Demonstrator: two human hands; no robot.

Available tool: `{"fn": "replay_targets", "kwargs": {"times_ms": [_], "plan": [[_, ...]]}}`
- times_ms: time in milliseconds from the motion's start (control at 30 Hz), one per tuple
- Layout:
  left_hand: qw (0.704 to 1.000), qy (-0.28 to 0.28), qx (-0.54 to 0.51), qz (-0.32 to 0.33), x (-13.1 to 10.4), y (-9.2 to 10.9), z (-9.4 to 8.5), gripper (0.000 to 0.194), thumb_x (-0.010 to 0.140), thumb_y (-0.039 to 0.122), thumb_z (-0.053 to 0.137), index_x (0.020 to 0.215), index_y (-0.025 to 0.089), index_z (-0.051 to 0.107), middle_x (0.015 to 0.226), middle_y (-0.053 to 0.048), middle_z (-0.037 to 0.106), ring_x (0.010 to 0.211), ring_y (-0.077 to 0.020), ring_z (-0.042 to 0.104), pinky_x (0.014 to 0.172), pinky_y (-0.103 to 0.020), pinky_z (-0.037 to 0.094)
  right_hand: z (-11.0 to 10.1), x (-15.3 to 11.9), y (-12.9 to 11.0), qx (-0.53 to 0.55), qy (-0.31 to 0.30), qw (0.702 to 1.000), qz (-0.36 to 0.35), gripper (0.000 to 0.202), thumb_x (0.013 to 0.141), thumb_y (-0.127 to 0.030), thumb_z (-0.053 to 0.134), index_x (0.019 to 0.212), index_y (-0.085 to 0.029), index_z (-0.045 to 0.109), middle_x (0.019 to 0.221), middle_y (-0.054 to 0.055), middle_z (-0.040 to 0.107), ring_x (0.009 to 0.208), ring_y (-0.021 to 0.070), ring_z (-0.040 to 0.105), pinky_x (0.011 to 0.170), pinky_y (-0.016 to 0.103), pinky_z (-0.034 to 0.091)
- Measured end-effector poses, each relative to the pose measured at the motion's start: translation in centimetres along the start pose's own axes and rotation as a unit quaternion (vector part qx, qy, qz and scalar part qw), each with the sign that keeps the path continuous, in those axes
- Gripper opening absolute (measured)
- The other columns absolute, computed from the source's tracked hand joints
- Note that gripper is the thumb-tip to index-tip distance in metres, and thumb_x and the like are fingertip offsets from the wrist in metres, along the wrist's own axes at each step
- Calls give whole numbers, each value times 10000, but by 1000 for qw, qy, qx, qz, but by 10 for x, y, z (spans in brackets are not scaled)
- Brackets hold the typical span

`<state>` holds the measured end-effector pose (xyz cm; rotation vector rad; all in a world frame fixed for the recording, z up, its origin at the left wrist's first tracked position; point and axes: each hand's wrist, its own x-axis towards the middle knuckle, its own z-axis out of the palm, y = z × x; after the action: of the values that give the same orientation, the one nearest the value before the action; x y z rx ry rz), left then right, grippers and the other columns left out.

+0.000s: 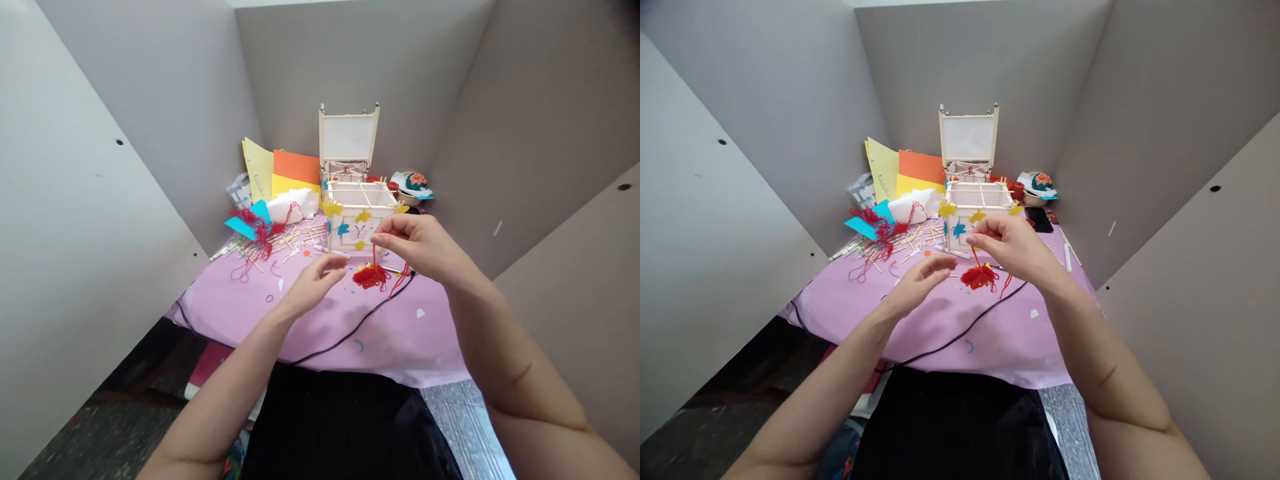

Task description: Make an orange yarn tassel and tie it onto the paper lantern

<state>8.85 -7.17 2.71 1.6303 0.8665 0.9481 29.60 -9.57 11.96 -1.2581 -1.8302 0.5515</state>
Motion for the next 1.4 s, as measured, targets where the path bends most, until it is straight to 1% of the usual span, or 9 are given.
{"fn": "replay_targets", "kwargs": {"times_ms": [100,167,267,333,500,700,900,1100,1400], "plan": [[997,-47,-30,62,16,23,5,344,820,316,649,1135,179,622,1254,-116,602,1135,-222,560,934,-355,451,1,7,-3,0,-24,1000,4,248,818,-382,650,721,-153,653,589,-26,508,507,65,380,472,222,297],[993,-87,-58,48,22,25,15,388,775,294,698,1128,163,604,1206,-132,618,991,-197,618,816,-319,488,2,11,-3,13,-27,1000,10,254,815,-395,651,744,-151,653,620,-18,529,524,67,397,481,224,305],[991,-104,-89,-12,22,14,28,359,784,294,676,1092,139,574,957,-92,669,725,-130,624,634,-250,465,2,15,3,72,-22,996,42,254,797,-406,674,826,-156,640,621,-31,504,504,58,370,462,217,281],[988,-98,-111,-32,17,5,31,306,816,302,629,1066,140,559,843,-56,659,670,-115,609,582,-220,433,-1,19,12,156,-15,985,75,265,782,-399,695,885,-166,623,594,-54,446,470,48,317,435,209,237],[974,-120,-188,-39,9,-10,29,212,812,210,544,1019,163,530,831,-27,626,744,-125,636,687,-250,487,-9,28,43,366,-30,921,129,275,739,-352,749,882,-176,593,538,-97,261,447,34,183,419,195,113],[980,-123,-132,-78,9,-25,33,210,825,236,514,1030,190,515,820,4,560,604,-82,554,561,-219,468,-15,34,57,427,-3,895,126,233,730,-279,751,876,-180,599,521,-98,247,444,34,169,421,191,106],[994,-95,-22,-56,12,-44,36,259,827,292,576,1049,175,512,761,12,556,617,-95,539,555,-214,421,-23,39,43,430,16,897,96,186,736,-242,733,856,-179,605,503,-92,279,440,39,185,422,199,129],[997,-48,56,-25,17,-60,41,152,878,329,490,872,178,499,728,27,499,626,-104,494,602,-244,405,-26,48,25,407,2,911,66,175,745,-237,724,861,-184,605,499,-86,310,435,39,194,419,205,115],[995,-9,89,-36,11,-59,37,184,875,376,514,843,197,485,695,32,561,621,-117,504,651,-260,391,-36,54,-2,326,6,945,2,160,786,-291,702,849,-202,585,514,-75,320,437,48,241,406,214,155]]}}
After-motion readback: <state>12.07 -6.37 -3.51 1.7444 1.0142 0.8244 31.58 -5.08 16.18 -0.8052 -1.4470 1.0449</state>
